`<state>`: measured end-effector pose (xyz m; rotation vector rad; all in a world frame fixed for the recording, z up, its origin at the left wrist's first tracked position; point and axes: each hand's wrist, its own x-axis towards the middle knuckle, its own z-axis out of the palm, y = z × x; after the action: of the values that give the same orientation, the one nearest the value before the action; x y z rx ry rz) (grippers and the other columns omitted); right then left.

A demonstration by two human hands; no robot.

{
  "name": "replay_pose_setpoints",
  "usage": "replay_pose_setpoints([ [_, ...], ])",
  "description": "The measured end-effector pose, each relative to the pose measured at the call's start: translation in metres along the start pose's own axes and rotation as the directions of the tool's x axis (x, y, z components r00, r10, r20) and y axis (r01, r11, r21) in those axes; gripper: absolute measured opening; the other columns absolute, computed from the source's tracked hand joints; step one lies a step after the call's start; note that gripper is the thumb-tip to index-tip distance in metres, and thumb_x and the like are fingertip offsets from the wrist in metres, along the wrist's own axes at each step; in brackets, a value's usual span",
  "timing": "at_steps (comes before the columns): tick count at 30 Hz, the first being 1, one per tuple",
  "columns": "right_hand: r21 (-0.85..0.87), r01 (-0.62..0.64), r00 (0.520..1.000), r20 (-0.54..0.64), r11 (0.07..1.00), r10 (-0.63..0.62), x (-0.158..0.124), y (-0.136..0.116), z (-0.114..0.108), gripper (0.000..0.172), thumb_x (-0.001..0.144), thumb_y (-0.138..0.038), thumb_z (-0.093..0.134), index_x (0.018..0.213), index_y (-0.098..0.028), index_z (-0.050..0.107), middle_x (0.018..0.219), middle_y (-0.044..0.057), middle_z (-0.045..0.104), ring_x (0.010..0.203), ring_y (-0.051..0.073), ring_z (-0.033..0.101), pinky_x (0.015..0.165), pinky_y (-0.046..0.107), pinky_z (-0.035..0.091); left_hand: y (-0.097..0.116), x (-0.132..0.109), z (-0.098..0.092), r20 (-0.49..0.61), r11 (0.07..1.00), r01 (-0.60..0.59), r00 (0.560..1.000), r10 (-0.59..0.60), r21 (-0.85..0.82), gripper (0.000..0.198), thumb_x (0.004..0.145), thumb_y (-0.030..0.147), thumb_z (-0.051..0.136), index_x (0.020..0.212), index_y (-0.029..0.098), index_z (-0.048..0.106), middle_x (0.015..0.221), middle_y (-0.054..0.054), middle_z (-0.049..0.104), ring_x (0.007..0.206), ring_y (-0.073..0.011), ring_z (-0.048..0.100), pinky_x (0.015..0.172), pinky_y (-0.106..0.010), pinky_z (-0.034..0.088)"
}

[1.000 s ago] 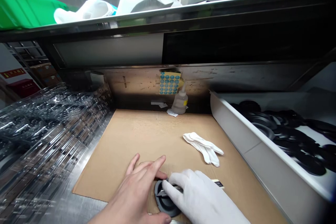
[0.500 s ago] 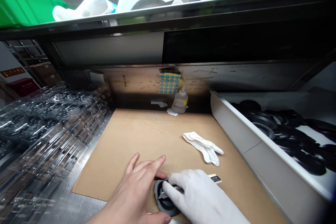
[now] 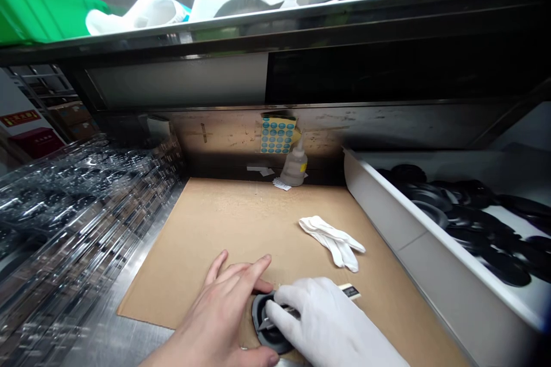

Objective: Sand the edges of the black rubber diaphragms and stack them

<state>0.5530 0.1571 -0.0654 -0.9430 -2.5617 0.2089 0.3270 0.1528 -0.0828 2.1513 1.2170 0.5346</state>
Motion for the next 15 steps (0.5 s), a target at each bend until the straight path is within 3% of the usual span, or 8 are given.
replay_pose_setpoints([
  [2,0.030,-0.022,0.999,-0.022,0.999,0.023,-0.006,0.008,0.002,0.025,0.097,-0.012,0.054,0.112,-0.025,0.069,0.102,0.005,0.076,0.082,0.024,0.070,0.073,0.035,0.059,-0.001,0.000,-0.001,-0.004,1.000,0.005,1.000,-0.005,-0.019,0.121,0.071,0.018,0.091,0.158,0.048,0.012,0.139,0.003,0.069,0.141,-0.0317,0.056,0.129,-0.077,0.000],
  [5,0.040,-0.143,0.978,-0.149,0.989,0.147,-0.018,0.035,0.012,0.035,0.102,-0.015,0.042,0.128,-0.025,0.065,0.117,0.010,0.075,0.101,0.029,0.074,0.086,0.046,0.065,-0.005,-0.001,0.000,-0.046,0.995,0.016,0.999,-0.021,-0.094,0.120,0.073,0.020,0.088,0.158,0.049,0.009,0.136,0.004,0.071,0.142,-0.0330,0.056,0.129,-0.078,0.004],
  [7,0.035,-0.272,0.935,-0.227,0.962,0.273,-0.023,0.056,0.020,0.037,0.106,-0.017,0.038,0.129,-0.025,0.066,0.123,0.012,0.075,0.111,0.030,0.074,0.095,0.052,0.065,-0.009,-0.002,0.001,-0.082,0.989,0.016,0.996,-0.028,-0.146,0.119,0.074,0.018,0.083,0.157,0.053,0.006,0.133,0.007,0.072,0.141,-0.0328,0.057,0.128,-0.079,0.007],
  [10,0.029,-0.395,0.887,-0.248,0.918,0.389,-0.027,0.074,0.021,0.039,0.110,-0.022,0.033,0.119,-0.026,0.072,0.121,0.013,0.076,0.110,0.032,0.075,0.098,0.056,0.065,-0.012,-0.003,0.004,-0.112,0.985,-0.003,0.994,-0.017,-0.170,0.117,0.076,0.016,0.076,0.157,0.057,0.002,0.132,0.009,0.073,0.140,-0.0318,0.057,0.127,-0.078,0.012],
  [13,-0.028,-0.378,0.901,-0.239,0.925,0.361,-0.043,0.071,0.006,0.039,0.112,-0.030,0.034,0.126,-0.028,0.070,0.127,0.012,0.074,0.112,0.033,0.074,0.101,0.060,0.063,-0.014,-0.004,0.006,-0.116,0.986,-0.017,0.993,-0.002,-0.165,0.115,0.079,0.018,0.075,0.157,0.059,0.002,0.133,0.008,0.072,0.141,-0.0316,0.056,0.127,-0.077,0.014],
  [15,-0.108,-0.332,0.932,-0.190,0.937,0.308,-0.067,0.065,-0.003,0.035,0.108,-0.037,0.049,0.140,-0.032,0.063,0.132,0.010,0.072,0.115,0.032,0.073,0.097,0.055,0.066,-0.014,-0.005,0.005,-0.116,0.987,-0.019,0.993,0.001,-0.161,0.115,0.079,0.017,0.075,0.158,0.058,0.002,0.133,0.007,0.072,0.141,-0.0318,0.056,0.127,-0.077,0.014],
])
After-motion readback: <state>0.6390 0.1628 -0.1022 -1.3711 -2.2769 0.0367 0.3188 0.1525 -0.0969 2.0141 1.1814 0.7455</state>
